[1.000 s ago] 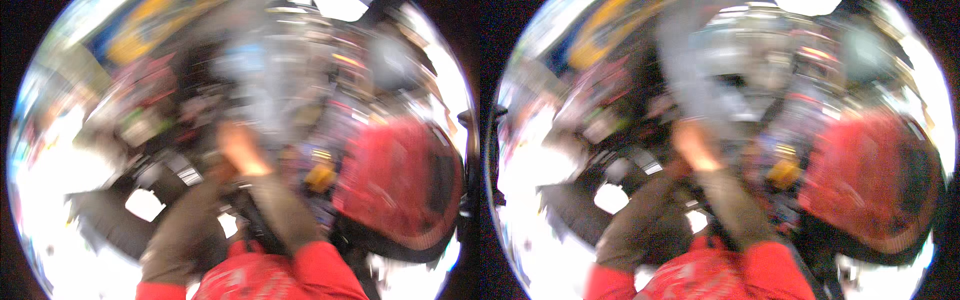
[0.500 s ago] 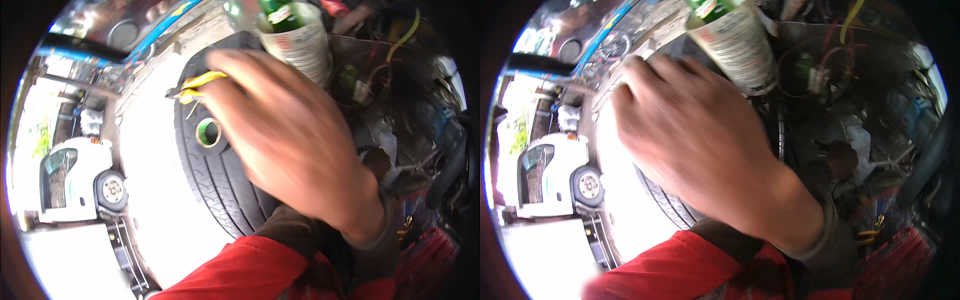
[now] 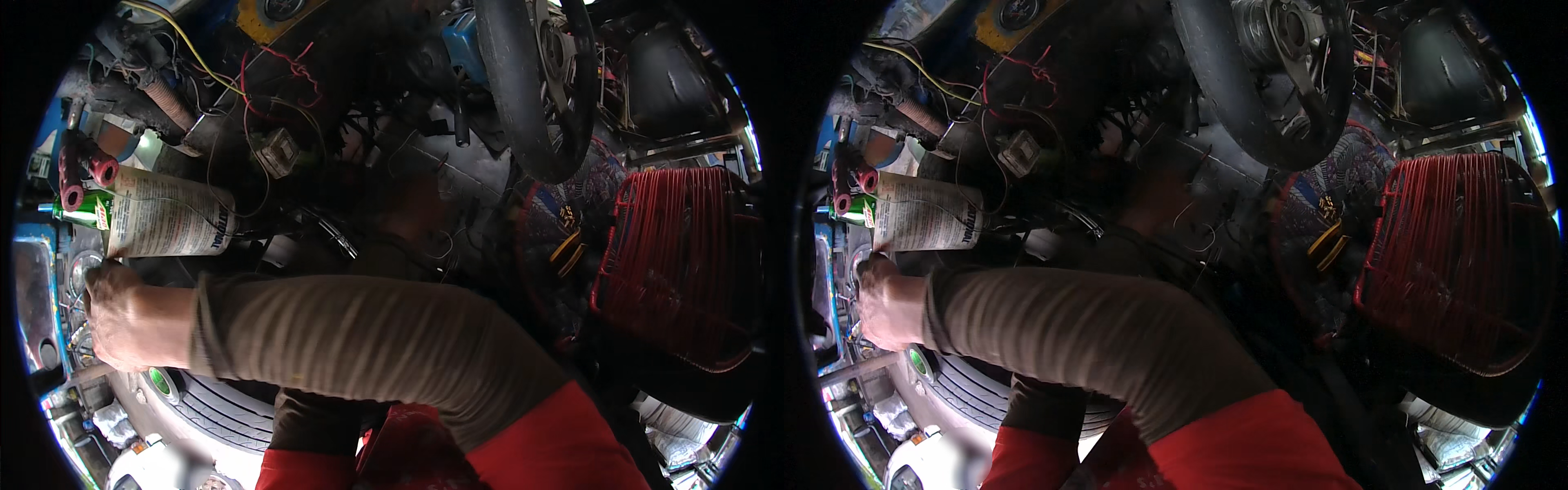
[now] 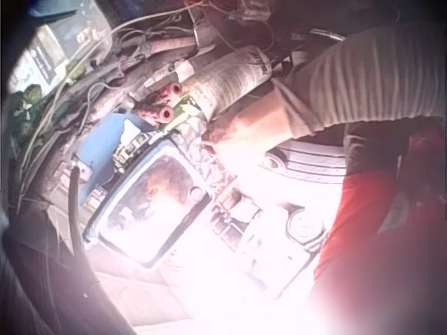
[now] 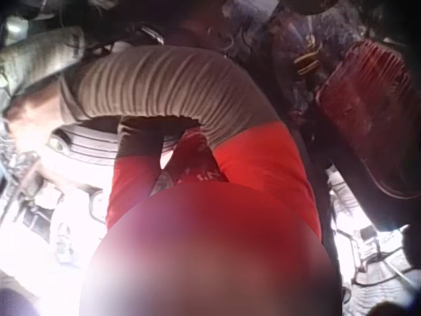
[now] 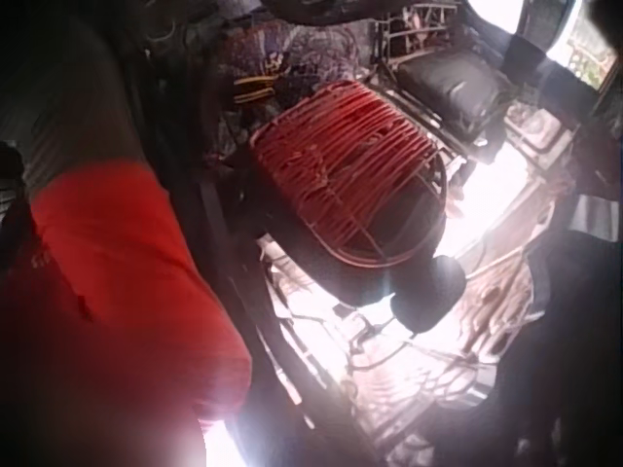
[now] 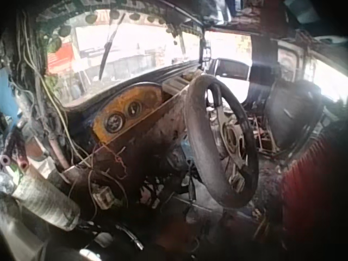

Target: The person works inside a vehicle's dashboard area, using pliers and a screwdriver to strip, twist, and connect wires. They handle a small black connector and multiple colored wires, repeatedly adjusting connections near the steering column.

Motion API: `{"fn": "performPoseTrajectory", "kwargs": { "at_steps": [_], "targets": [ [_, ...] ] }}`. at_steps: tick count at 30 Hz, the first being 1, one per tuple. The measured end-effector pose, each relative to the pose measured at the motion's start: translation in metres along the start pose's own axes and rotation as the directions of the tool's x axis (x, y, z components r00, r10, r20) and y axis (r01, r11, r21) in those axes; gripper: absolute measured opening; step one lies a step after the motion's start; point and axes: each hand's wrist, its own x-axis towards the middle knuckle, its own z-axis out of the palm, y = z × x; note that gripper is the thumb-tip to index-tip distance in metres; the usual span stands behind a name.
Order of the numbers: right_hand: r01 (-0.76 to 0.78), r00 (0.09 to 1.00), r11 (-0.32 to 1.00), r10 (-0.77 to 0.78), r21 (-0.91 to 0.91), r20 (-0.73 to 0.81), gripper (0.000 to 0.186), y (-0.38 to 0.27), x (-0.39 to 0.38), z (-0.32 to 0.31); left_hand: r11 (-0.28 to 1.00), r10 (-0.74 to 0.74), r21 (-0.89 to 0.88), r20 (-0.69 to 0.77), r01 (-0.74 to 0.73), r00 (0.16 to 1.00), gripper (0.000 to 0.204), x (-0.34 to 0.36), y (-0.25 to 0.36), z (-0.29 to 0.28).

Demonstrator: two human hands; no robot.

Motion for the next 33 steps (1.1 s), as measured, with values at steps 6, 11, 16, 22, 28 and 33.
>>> {"fn": "performPoseTrajectory", "kwargs": {
  "at_steps": [6, 11, 16, 22, 28, 33],
  "targets": [
    [-0.121, 0.732, 0.722, 0.528, 0.681, -0.430, 0.034, -0.032, -0.161, -0.042, 0.998, -0.013, -0.063, -0.218, -0.001, 0.976, 0.031, 0.012, -0.020, 0.012],
    [-0.479, 0.491, 0.018, 0.834, 0.878, 0.251, 0.057, -0.051, -0.336, -0.040, 0.987, -0.049, -0.160, -0.198, 0.017, 0.979, 0.034, 0.016, -0.022, -0.002],
    [-0.686, -0.123, -0.277, 0.955, 0.672, 0.268, 0.048, -0.008, -0.415, 0.049, 0.975, -0.062, -0.223, -0.204, 0.015, 0.977, 0.033, 0.018, -0.019, -0.019],
    [-0.696, -0.158, -0.297, 0.951, 0.653, 0.264, 0.049, 0.050, -0.459, 0.100, 0.986, -0.014, -0.168, -0.182, -0.017, 0.983, 0.032, 0.021, -0.017, -0.022],
    [-0.677, -0.156, -0.227, 0.974, 0.700, 0.165, 0.033, 0.048, -0.459, 0.099, 0.983, -0.028, -0.183, -0.133, 0.004, 0.991, 0.033, 0.031, -0.016, -0.015],
    [-0.622, -0.138, -0.183, 0.983, 0.761, 0.123, 0.029, 0.048, -0.466, 0.101, 0.983, 0.032, -0.174, -0.126, -0.054, 0.992, 0.034, 0.030, -0.017, -0.013]
  ]
}}
